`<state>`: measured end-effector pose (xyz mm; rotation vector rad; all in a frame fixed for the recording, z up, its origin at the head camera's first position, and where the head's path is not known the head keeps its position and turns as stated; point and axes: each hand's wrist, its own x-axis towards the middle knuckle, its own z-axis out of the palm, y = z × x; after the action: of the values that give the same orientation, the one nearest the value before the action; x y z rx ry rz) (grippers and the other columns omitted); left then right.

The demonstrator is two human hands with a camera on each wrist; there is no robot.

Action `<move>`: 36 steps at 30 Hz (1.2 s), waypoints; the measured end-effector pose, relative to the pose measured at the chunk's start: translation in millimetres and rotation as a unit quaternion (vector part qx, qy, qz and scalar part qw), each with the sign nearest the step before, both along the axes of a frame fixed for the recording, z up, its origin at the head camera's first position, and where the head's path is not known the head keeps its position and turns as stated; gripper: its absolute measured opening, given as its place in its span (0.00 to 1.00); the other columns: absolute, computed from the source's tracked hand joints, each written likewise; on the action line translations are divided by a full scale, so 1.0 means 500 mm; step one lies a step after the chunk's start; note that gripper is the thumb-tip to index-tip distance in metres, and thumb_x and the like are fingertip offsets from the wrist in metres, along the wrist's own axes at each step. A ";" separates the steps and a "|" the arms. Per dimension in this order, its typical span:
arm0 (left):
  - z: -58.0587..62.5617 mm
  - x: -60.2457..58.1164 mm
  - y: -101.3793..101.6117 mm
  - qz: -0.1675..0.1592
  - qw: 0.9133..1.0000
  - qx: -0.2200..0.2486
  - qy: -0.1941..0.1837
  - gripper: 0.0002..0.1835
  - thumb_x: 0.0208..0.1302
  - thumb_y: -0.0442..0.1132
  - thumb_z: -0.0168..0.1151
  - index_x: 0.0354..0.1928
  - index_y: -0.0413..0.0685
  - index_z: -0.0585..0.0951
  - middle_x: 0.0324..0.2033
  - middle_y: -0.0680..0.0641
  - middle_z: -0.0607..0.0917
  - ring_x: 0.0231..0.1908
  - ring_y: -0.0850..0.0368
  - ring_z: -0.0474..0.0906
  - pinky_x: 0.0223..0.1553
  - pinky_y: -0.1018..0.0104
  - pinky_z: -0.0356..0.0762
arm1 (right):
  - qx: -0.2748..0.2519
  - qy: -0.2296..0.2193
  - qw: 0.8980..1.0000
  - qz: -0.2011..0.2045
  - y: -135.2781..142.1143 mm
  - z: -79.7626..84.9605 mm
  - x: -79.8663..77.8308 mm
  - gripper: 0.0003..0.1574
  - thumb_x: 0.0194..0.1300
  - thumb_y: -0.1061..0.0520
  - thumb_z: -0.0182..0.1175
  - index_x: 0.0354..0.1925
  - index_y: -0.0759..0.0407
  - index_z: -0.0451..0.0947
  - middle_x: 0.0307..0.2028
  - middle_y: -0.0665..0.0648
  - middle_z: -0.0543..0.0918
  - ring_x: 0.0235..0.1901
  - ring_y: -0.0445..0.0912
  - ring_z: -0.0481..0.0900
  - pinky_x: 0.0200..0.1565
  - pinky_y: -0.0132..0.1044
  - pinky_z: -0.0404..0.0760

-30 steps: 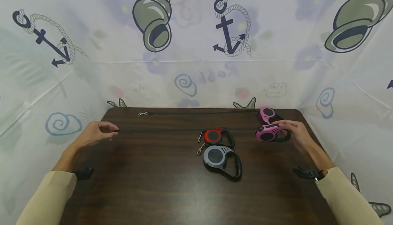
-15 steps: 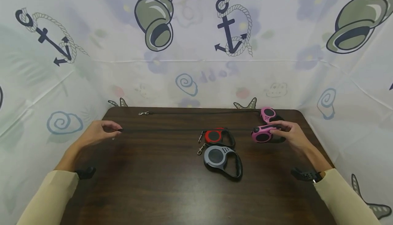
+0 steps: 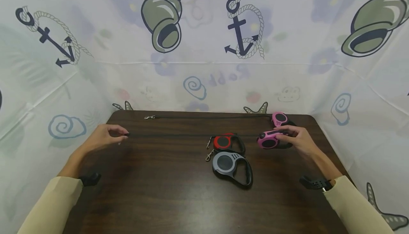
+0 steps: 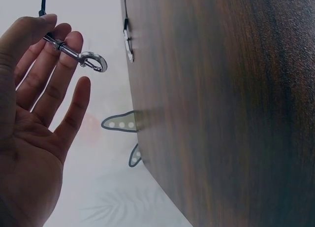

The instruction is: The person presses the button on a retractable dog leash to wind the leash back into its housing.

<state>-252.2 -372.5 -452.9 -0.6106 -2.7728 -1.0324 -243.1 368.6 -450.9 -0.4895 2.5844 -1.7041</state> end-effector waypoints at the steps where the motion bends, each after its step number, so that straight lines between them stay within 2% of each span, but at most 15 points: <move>1: 0.002 0.000 0.001 0.000 1.000 -0.001 0.000 0.07 0.62 0.33 0.78 0.40 0.47 0.91 0.33 0.50 0.92 0.25 0.59 0.84 0.29 0.70 0.78 | 0.003 0.001 1.000 -0.004 -0.002 0.001 0.000 0.19 0.73 0.66 0.65 0.60 0.70 0.82 0.37 0.45 0.88 0.31 0.45 0.78 0.32 0.36 0.79; 6: 0.011 -0.001 0.013 -0.003 1.000 -0.011 0.016 0.08 0.60 0.31 0.78 0.40 0.47 0.91 0.32 0.50 0.92 0.25 0.62 0.82 0.30 0.71 0.78 | 0.010 0.007 1.000 -0.011 -0.010 0.003 0.001 0.18 0.72 0.65 0.67 0.58 0.69 0.83 0.33 0.45 0.87 0.28 0.45 0.75 0.27 0.37 0.75; 12: 0.019 -0.003 0.032 -0.008 0.999 -0.016 0.037 0.09 0.58 0.31 0.79 0.39 0.48 0.91 0.32 0.52 0.92 0.25 0.65 0.82 0.29 0.73 0.76 | 0.024 0.015 1.000 -0.012 -0.017 0.007 0.001 0.18 0.71 0.64 0.69 0.57 0.68 0.84 0.29 0.46 0.85 0.25 0.48 0.71 0.24 0.42 0.68; 19: 0.031 -0.003 0.061 -0.033 0.999 0.008 0.038 0.09 0.58 0.29 0.79 0.39 0.45 0.91 0.31 0.50 0.92 0.26 0.65 0.82 0.30 0.73 0.77 | 0.050 0.030 0.998 -0.012 -0.029 0.014 0.003 0.18 0.71 0.63 0.69 0.57 0.66 0.84 0.31 0.45 0.82 0.27 0.42 0.72 0.26 0.37 0.69; 27: 0.033 -0.006 0.096 -0.029 0.999 -0.003 0.035 0.09 0.59 0.29 0.79 0.40 0.47 0.91 0.33 0.52 0.92 0.33 0.65 0.84 0.34 0.73 0.77 | 0.028 0.030 0.999 0.008 -0.047 0.018 0.006 0.19 0.71 0.65 0.68 0.58 0.67 0.83 0.33 0.46 0.85 0.29 0.42 0.73 0.27 0.41 0.70; 36: 0.036 0.000 0.128 -0.032 0.999 0.007 0.031 0.09 0.60 0.31 0.79 0.40 0.48 0.91 0.34 0.53 0.92 0.34 0.62 0.85 0.37 0.73 0.78 | 0.027 0.039 0.999 0.022 -0.068 0.018 0.004 0.18 0.70 0.66 0.68 0.57 0.69 0.83 0.32 0.48 0.88 0.26 0.43 0.74 0.24 0.40 0.72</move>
<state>-252.3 -308.7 -434.9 -0.7200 -2.7079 -1.0262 -241.0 334.6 -442.1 -0.6182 2.6416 -1.6300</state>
